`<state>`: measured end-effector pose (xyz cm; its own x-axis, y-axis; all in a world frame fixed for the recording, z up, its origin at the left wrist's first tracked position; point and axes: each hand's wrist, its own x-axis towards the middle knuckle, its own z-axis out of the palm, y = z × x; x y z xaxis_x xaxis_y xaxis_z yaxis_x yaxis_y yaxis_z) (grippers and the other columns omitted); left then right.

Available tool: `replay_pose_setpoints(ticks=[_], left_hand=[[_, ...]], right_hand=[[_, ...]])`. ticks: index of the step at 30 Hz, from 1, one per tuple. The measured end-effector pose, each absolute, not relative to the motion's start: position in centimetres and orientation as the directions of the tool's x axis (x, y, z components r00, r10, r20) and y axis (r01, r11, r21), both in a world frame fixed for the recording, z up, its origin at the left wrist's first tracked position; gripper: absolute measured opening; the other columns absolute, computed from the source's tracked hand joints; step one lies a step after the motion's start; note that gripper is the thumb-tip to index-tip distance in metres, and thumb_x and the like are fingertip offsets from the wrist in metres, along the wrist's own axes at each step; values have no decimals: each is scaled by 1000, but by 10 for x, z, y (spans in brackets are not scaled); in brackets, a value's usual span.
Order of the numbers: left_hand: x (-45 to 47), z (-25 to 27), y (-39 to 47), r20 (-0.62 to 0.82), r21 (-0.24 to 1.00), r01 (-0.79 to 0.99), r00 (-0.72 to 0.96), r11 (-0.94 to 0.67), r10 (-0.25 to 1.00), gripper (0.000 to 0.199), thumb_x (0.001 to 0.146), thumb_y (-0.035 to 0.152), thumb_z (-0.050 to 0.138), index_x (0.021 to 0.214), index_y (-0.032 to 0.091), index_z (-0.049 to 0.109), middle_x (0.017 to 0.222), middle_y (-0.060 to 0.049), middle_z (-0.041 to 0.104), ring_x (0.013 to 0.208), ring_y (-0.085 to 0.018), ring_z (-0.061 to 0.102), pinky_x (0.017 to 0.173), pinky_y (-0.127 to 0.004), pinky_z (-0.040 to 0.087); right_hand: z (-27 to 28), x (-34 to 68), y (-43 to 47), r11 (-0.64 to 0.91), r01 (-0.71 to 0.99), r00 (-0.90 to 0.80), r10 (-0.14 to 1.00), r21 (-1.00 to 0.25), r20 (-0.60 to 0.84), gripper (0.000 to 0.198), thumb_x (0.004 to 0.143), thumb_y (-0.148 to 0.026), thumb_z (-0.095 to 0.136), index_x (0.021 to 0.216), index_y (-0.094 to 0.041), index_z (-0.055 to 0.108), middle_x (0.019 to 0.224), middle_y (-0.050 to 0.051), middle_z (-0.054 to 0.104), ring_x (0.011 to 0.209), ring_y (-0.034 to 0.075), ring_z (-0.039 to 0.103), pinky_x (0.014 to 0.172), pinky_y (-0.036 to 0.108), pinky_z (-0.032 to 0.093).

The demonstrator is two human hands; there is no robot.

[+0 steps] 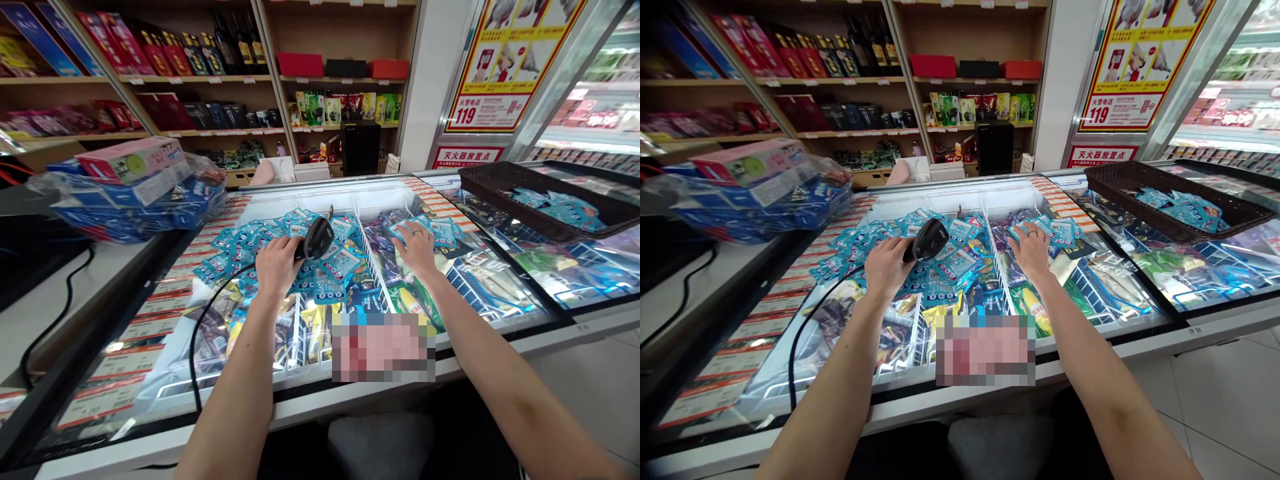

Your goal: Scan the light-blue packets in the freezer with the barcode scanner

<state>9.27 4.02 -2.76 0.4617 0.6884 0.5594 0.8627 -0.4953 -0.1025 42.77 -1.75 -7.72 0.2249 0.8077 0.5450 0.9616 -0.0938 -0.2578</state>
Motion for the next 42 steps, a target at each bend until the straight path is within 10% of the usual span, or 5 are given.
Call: replay_pose_setpoints(ticks=[14,29,36,42], left_hand=[[89,-23,36,586,-47,887,396,-459,707,32,85,33,54,116,25,56,101,-9,64,102,-29,56,86,-42,38],[90,-25,35,552,-88,893,412,-440,725,37,82,31,59,117,24,56,102,-10,63,103,-31,54,81,-40,37],[89,-26,37,560,-106,880,438,-464,703,35,83,31,58,117,24,57,101,-9,63,101,-29,55,81,-40,38],[89,-26,37,570,-81,880,426,-468,703,35,83,31,58,117,24,56,102,-10,63,102,-30,55,81,-40,38]], right_hand=[[-57,365,-31,697,658,-584,711,-285,393,38,95,-32,46,132,-39,49,143,-6,46,130,18,43,108,45,36],[-69,389,-23,347,903,-218,877,-252,428,33,96,-40,41,108,-25,69,95,5,68,88,20,61,81,36,48],[-71,392,-17,422,881,-266,815,-213,515,33,95,-35,43,120,-26,63,125,5,60,112,22,53,97,41,42],[-71,395,-20,223,946,-96,885,-234,456,34,93,-44,45,102,-24,71,91,7,68,89,22,60,83,38,47]])
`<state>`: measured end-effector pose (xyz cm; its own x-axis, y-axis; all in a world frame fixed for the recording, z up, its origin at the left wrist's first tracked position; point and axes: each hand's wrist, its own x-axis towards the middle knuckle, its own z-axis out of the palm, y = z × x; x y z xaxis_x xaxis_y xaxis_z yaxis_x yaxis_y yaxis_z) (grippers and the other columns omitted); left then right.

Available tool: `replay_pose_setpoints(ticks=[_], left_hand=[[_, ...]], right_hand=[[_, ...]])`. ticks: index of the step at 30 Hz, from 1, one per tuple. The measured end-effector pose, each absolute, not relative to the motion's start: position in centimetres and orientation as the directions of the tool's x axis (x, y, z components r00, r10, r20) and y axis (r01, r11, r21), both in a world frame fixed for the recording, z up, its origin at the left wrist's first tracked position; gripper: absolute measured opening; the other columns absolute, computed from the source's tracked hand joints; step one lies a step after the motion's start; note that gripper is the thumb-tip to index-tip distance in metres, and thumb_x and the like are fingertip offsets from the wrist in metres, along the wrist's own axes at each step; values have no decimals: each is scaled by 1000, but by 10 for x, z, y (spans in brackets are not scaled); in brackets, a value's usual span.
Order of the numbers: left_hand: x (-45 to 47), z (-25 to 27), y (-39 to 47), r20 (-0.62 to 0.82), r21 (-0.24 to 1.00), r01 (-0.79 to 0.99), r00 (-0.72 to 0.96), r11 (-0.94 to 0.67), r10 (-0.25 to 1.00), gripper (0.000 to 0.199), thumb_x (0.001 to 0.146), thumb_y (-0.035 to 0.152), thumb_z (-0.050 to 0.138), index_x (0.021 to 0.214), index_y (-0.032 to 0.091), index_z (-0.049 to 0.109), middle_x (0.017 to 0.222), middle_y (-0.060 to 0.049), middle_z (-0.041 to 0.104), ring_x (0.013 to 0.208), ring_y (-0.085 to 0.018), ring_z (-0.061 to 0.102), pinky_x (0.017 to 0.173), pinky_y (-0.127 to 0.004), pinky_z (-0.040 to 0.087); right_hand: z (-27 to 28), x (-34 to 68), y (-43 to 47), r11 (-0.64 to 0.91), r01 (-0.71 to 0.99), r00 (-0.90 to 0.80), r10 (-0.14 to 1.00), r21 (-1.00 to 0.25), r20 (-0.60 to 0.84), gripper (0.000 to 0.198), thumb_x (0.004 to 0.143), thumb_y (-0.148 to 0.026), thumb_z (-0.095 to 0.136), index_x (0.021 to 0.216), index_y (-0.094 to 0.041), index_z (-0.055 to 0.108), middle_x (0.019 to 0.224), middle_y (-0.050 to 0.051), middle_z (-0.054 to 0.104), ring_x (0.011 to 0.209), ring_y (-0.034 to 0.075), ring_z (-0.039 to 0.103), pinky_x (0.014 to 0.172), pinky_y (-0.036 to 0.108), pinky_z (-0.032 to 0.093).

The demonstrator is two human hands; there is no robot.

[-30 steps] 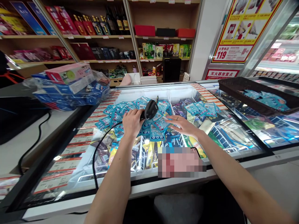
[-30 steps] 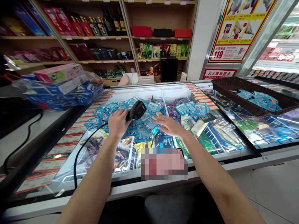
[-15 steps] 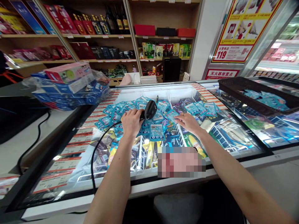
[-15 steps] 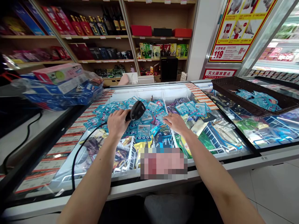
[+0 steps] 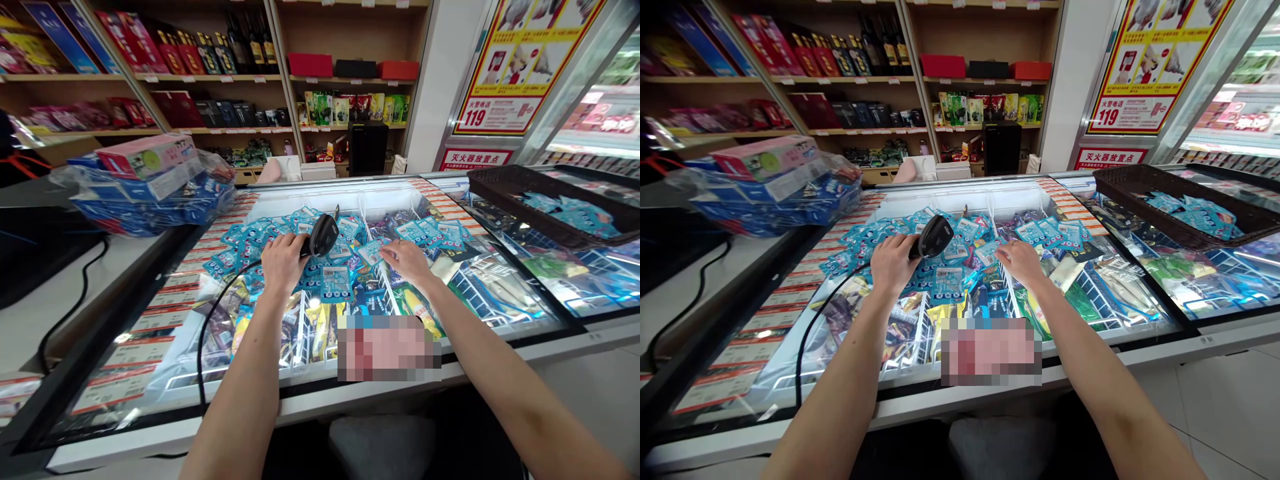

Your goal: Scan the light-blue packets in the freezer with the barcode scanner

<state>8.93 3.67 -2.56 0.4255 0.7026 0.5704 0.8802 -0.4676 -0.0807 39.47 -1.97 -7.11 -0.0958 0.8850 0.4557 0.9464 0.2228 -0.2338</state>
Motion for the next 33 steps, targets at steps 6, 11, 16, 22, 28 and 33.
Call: replay_pose_setpoints(ticks=[6,11,16,22,28,33], left_hand=[[92,-26,36,571,-84,864,451,-497,687,34,83,30,59,116,25,57,101,-9,63,101,-29,55,81,-39,38],[95,-26,36,536,-128,835,512,-535,671,34,82,29,59,116,24,56,101,-9,63,102,-29,56,80,-38,39],[96,-26,36,507,-155,812,555,-563,660,37,80,26,61,117,23,56,100,-8,63,101,-28,56,80,-38,39],[98,-26,36,514,-128,800,559,-586,650,36,81,26,60,116,22,57,100,-8,64,100,-27,57,81,-37,41],[101,-22,33,470,-89,746,615,-660,633,38,80,28,62,118,22,57,102,-8,65,101,-26,58,83,-36,42],[103,-22,33,433,-111,720,655,-685,619,37,82,30,62,117,23,57,103,-7,65,100,-25,58,80,-35,42]], right_hand=[[-78,396,-15,103,966,38,852,-239,522,55,92,-54,40,127,-17,58,120,13,60,114,29,49,98,41,40],[-81,397,-9,112,972,-18,911,-207,412,62,90,-56,43,132,-12,52,119,16,60,111,31,50,99,45,36],[-84,407,-3,42,890,151,913,-455,379,72,76,-57,61,133,-16,48,107,12,61,102,29,55,90,43,44],[-93,421,6,124,502,351,875,-856,333,46,74,-51,61,109,-21,55,90,4,63,68,20,60,63,39,52],[-94,414,11,220,187,375,885,-957,277,41,67,-45,67,97,-25,47,66,-4,58,62,20,62,58,41,57],[-90,410,10,235,194,405,865,-952,296,38,67,-44,68,93,-25,46,59,-8,50,59,18,60,59,39,58]])
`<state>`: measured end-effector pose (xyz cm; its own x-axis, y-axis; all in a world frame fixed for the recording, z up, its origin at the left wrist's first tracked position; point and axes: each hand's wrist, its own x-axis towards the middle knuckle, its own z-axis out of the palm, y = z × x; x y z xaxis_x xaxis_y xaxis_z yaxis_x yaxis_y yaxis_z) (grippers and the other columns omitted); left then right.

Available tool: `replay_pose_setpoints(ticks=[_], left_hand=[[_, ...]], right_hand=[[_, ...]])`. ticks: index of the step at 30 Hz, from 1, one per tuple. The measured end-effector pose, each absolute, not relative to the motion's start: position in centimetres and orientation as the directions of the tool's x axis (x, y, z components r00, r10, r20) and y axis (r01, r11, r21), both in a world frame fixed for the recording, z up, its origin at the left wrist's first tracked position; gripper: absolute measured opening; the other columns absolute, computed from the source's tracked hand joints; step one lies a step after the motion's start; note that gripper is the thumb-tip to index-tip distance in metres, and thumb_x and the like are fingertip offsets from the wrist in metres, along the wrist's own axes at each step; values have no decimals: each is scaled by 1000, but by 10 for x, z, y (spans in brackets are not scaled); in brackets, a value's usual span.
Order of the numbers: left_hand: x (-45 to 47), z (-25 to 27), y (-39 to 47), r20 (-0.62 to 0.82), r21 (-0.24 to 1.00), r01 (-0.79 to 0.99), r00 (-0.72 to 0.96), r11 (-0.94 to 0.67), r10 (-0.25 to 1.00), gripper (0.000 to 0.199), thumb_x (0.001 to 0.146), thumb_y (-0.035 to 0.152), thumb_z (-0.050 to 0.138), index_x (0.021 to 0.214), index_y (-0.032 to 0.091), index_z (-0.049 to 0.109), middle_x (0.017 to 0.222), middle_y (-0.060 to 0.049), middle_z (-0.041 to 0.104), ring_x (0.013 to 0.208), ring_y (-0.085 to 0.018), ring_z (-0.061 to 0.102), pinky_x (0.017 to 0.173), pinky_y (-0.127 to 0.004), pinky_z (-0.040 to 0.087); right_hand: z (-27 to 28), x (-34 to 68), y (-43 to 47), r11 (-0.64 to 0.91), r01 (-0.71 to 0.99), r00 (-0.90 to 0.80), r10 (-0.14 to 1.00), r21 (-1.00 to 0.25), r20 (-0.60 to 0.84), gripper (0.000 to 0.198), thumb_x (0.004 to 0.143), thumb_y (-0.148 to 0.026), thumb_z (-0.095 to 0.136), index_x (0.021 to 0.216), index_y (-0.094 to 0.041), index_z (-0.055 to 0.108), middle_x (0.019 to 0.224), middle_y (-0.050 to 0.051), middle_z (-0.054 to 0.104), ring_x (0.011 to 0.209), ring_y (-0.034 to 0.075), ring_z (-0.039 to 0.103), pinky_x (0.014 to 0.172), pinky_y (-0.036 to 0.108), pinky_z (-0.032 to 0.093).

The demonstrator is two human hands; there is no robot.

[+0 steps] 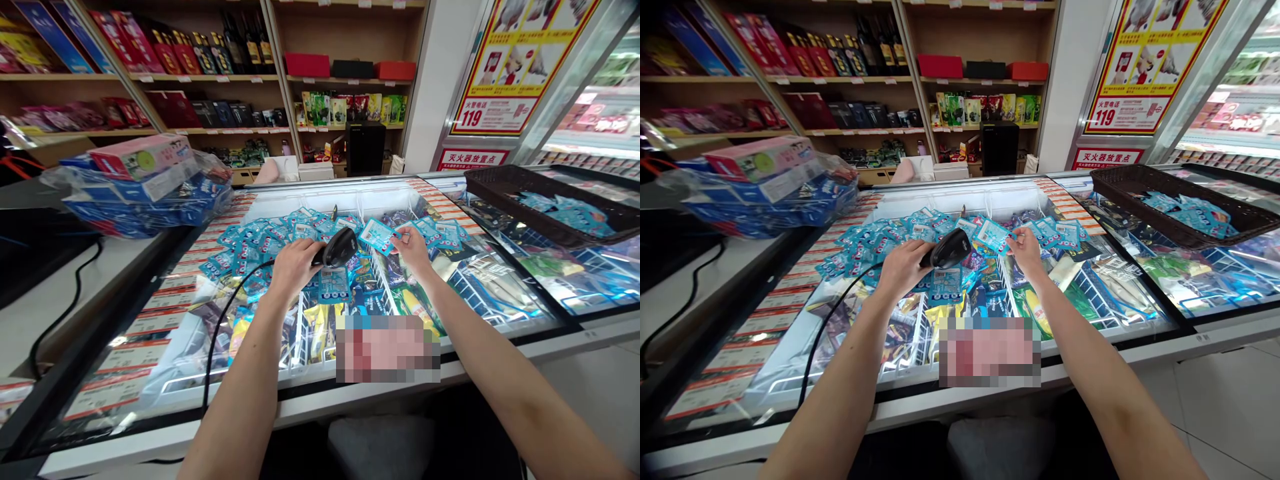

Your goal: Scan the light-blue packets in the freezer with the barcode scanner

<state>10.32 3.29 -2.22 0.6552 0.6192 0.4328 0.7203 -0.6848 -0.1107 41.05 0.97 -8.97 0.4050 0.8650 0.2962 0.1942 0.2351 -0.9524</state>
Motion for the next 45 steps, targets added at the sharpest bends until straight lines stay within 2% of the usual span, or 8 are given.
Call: replay_pose_setpoints(ticks=[8,18,26,31,37,41,45], left_hand=[[106,-21,31,401,-134,697,689,-705,604,35,81,32,63,115,22,58,101,-7,65,97,-25,59,80,-35,42],[108,-22,31,395,-92,691,686,-717,610,38,81,32,64,116,24,55,100,-7,66,100,-26,59,82,-36,42],[109,-23,30,404,-83,693,680,-716,611,39,78,32,66,115,24,57,100,-7,66,100,-26,60,81,-36,43],[109,-23,30,408,-101,690,686,-716,603,40,78,32,67,116,25,56,101,-6,66,100,-25,59,81,-35,43],[111,-23,29,396,-115,698,684,-706,612,41,78,33,67,116,26,56,100,-6,66,99,-24,59,80,-34,43],[112,-23,29,400,-127,693,690,-710,602,41,78,33,67,116,25,57,100,-7,66,99,-26,59,79,-36,43],[112,-24,31,405,-134,697,687,-704,603,41,78,31,66,117,24,57,101,-7,66,99,-27,59,81,-36,43]], right_hand=[[-87,411,6,245,113,461,846,-963,269,41,65,-44,70,92,-25,45,69,-4,58,65,20,63,64,42,58],[-90,411,7,240,102,446,857,-966,259,43,65,-47,70,92,-25,44,68,-5,56,68,19,64,66,43,59],[-94,411,10,254,110,440,855,-961,276,44,64,-48,71,91,-25,46,58,-11,42,61,15,59,63,40,60],[-93,410,9,251,116,438,856,-961,276,44,64,-49,70,91,-24,45,60,-10,43,59,14,57,62,39,60],[-93,410,10,249,120,440,854,-961,276,44,64,-48,70,90,-25,44,57,-11,35,58,13,55,63,39,60],[-91,410,9,269,128,449,843,-955,298,44,65,-46,69,96,-25,45,57,-11,37,57,14,54,61,40,59],[-83,416,3,287,233,458,810,-929,366,46,72,-46,61,111,-25,50,64,-5,49,60,17,56,61,41,58]])
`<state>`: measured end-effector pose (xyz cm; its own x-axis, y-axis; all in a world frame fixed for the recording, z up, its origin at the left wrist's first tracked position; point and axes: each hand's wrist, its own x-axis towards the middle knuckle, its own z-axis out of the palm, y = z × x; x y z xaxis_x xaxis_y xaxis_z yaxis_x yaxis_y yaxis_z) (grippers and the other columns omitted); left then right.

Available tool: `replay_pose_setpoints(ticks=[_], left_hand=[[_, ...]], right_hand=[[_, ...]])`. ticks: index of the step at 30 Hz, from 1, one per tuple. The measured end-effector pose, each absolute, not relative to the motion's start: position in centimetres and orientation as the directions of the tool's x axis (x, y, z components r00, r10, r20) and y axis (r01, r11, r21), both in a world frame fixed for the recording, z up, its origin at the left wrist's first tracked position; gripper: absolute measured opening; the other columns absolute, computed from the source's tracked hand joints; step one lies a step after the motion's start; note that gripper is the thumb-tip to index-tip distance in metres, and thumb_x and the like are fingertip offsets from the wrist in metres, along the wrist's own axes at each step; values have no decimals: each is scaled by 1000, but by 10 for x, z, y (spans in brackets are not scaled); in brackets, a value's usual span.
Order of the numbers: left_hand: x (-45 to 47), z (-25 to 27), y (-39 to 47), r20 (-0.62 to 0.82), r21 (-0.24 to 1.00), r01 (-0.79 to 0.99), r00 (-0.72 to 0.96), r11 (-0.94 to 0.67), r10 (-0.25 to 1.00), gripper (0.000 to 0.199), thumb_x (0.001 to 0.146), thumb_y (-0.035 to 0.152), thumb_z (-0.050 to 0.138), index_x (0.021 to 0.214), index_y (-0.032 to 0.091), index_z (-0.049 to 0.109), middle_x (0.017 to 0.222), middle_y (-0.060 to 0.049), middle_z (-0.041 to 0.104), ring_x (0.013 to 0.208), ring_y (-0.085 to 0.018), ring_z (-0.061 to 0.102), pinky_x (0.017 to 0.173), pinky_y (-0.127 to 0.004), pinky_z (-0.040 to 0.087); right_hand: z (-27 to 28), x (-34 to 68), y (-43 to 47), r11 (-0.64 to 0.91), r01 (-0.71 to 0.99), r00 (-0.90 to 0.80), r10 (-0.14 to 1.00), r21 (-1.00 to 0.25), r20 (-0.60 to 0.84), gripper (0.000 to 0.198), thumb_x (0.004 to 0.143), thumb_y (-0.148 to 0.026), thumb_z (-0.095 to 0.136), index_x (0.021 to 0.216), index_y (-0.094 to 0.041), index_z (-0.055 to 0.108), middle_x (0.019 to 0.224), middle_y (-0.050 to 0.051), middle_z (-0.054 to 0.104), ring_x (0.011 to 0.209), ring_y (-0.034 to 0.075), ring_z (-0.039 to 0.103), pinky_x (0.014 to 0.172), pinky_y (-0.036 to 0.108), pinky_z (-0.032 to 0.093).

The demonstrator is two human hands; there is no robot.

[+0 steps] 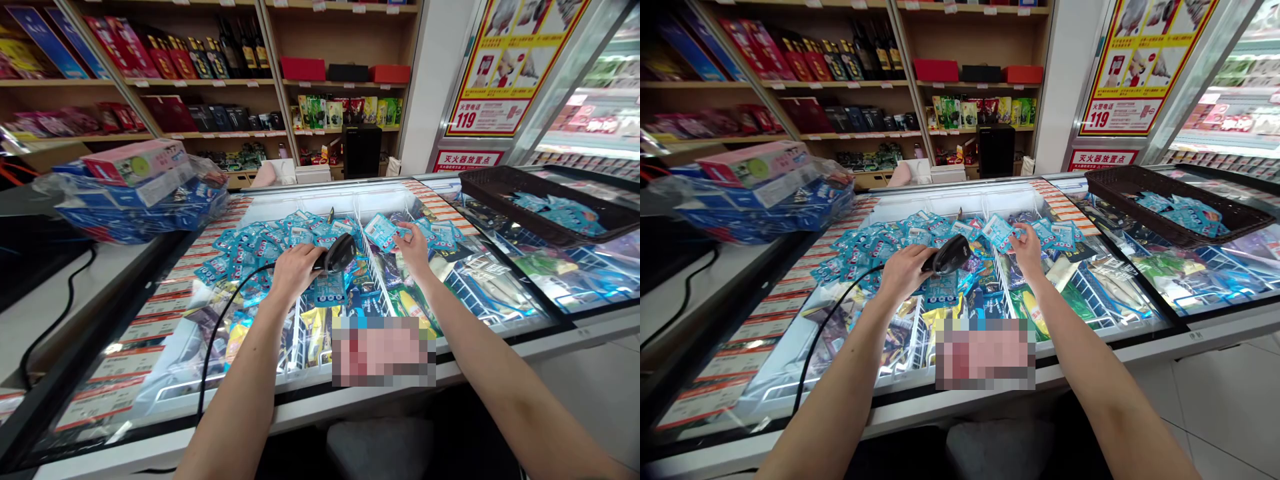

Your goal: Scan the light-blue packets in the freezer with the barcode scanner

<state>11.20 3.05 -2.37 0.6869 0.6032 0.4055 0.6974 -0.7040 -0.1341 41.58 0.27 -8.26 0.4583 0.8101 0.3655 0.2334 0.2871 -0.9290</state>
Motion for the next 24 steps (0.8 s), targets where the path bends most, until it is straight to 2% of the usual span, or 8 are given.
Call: replay_pose_setpoints(ticks=[4,7,13,17,20,24], left_hand=[[112,-24,34,419,-151,725,663,-672,621,40,79,28,64,119,23,56,103,-8,65,100,-26,59,81,-36,43],[112,-22,38,431,-163,754,634,-636,642,38,81,29,61,119,23,56,102,-9,65,101,-27,59,79,-36,43],[103,-20,43,432,-204,755,640,-623,635,39,81,28,60,119,22,56,102,-9,65,100,-27,58,81,-36,43],[95,-25,43,472,-213,781,609,-588,638,37,81,27,60,117,21,57,99,-9,64,98,-27,57,81,-37,42],[92,-30,42,503,-213,791,592,-573,630,38,81,28,60,118,22,57,98,-8,64,97,-28,56,80,-37,42],[90,-32,41,511,-208,788,593,-580,622,38,80,29,61,117,23,57,99,-8,64,97,-28,56,79,-37,40]], right_hand=[[-75,434,-5,209,452,474,767,-867,432,39,79,-42,53,113,-24,56,68,-1,55,63,19,57,61,39,55],[-73,453,-9,28,615,539,715,-788,445,34,78,-36,50,109,-23,58,69,0,57,63,21,57,68,41,52],[-70,472,-18,-230,655,657,644,-719,393,32,78,-21,44,106,-20,58,87,10,63,83,28,57,82,45,44],[-66,469,-25,-418,711,672,639,-565,373,36,81,-17,43,113,-16,57,104,15,60,106,30,49,89,43,38],[-65,461,-25,-421,791,600,675,-443,430,35,83,-21,46,116,-16,58,115,15,55,114,29,42,94,42,34],[-67,447,-23,-267,901,405,801,-343,441,38,85,-38,52,119,-23,59,119,12,55,113,30,41,92,44,35]])
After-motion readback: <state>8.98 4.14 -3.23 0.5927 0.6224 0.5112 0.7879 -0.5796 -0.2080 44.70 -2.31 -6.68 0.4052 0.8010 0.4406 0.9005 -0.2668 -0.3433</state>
